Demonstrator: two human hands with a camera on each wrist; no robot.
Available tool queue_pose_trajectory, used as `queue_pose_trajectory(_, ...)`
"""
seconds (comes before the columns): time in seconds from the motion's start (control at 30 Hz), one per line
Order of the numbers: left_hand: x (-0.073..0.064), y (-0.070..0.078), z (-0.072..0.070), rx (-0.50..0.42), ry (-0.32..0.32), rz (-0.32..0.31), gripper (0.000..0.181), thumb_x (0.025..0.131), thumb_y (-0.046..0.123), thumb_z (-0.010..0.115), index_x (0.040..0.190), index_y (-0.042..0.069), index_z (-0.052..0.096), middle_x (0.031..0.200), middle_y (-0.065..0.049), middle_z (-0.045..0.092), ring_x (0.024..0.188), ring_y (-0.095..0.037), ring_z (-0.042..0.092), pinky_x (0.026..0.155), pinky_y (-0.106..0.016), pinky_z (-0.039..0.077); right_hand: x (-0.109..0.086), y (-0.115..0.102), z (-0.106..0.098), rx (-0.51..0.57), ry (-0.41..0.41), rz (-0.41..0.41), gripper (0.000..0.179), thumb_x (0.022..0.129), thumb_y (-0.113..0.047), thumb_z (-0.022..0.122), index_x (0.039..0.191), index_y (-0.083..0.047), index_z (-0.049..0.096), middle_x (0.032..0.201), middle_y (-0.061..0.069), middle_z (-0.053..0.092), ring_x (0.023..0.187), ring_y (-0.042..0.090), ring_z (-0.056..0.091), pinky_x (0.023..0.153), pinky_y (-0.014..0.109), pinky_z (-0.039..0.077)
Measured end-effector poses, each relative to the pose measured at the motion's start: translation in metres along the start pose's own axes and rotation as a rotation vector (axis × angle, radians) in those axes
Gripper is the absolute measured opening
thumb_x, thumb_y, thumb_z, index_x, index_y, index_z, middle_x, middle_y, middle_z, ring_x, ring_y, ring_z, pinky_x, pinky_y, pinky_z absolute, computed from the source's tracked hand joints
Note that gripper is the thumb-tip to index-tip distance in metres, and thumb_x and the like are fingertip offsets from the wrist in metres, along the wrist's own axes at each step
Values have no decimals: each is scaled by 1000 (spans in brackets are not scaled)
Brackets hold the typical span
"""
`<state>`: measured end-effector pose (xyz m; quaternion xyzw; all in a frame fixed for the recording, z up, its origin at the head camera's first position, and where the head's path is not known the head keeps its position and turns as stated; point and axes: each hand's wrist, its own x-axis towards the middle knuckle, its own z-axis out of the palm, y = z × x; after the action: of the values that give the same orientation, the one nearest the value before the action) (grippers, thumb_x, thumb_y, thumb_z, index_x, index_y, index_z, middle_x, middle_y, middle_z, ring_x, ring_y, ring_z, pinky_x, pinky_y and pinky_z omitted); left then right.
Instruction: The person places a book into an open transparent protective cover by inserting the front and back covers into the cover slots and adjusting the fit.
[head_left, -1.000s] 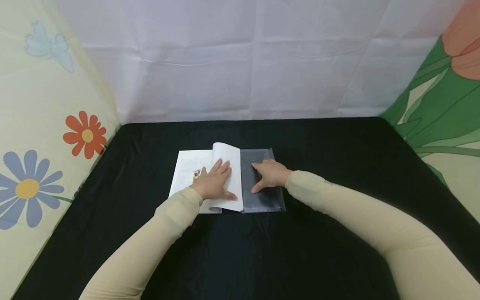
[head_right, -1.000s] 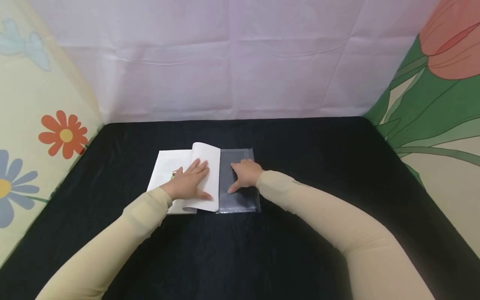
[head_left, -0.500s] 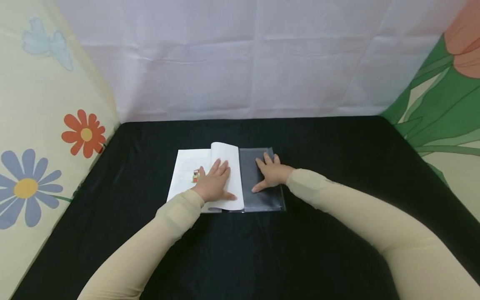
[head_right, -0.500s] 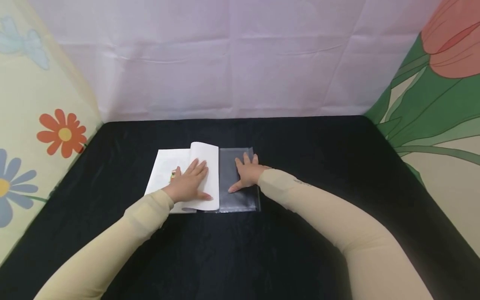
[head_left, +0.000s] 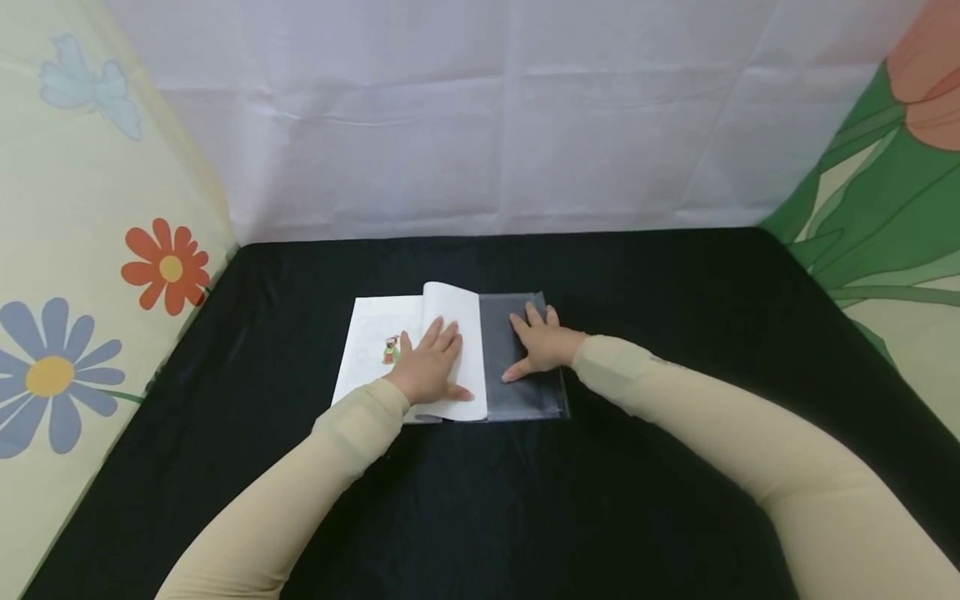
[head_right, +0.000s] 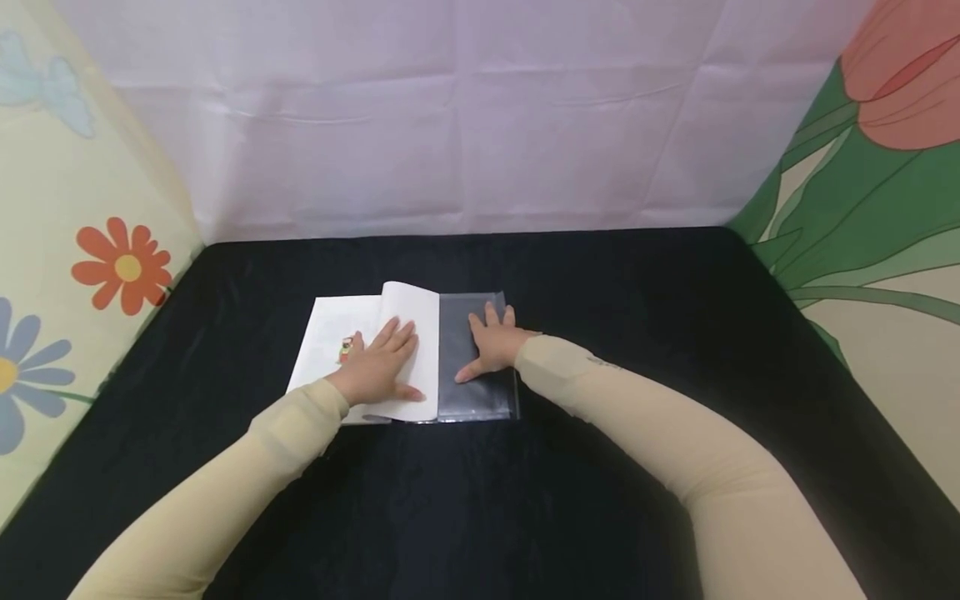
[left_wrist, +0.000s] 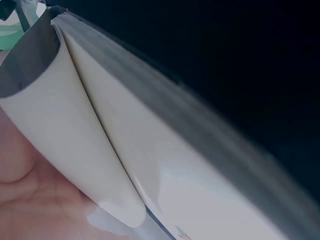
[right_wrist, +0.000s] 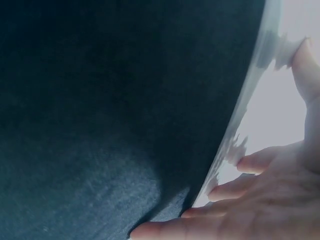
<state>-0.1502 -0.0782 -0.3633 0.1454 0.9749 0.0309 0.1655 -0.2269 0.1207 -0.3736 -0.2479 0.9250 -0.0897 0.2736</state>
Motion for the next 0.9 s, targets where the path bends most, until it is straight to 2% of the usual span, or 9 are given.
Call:
queue_pose_trajectory(0.17,-1,-1,0,0,0,6,90,86,49,69,152,2,28,161,-11,13,148,-31,-1,108,-69,10,0,0,1,-4,2,2,109,84,-53,70,154,1,7,157,30,-9,139,54,-9,106,68,20)
queue_pose_trajectory(0.3,-1,-2,0,5,7,-53,91,87,50,68,152,2,27,162,-11,12,148,-30,-1,109,-67,11,1,0,2,-3,2,7,109,84,-54,70,155,-1,6,158,28,-10,140,53,-10,102,74,19)
queue_pose_trajectory(0.43,-2,0,1,-17,47,-113,92,87,49,68,152,-1,25,162,-13,10,148,-32,-1,108,-68,14,2,0,2,1,2,15,109,84,-54,70,155,-2,5,158,26,-11,141,51,-12,99,77,17)
queue_pose_trajectory(0.77,-4,5,0,-63,97,-88,90,88,43,70,150,-5,27,161,-17,11,147,-35,1,108,-68,16,-3,-1,-1,4,-2,17,108,85,-53,69,155,-1,5,157,27,-11,140,52,-12,96,80,17)
queue_pose_trajectory(0.9,-5,3,0,-114,131,-114,88,89,35,71,149,-9,24,160,-21,9,146,-40,1,108,-65,21,-3,-2,0,11,-6,16,108,85,-53,68,155,-1,4,157,26,-13,140,51,-13,95,81,15)
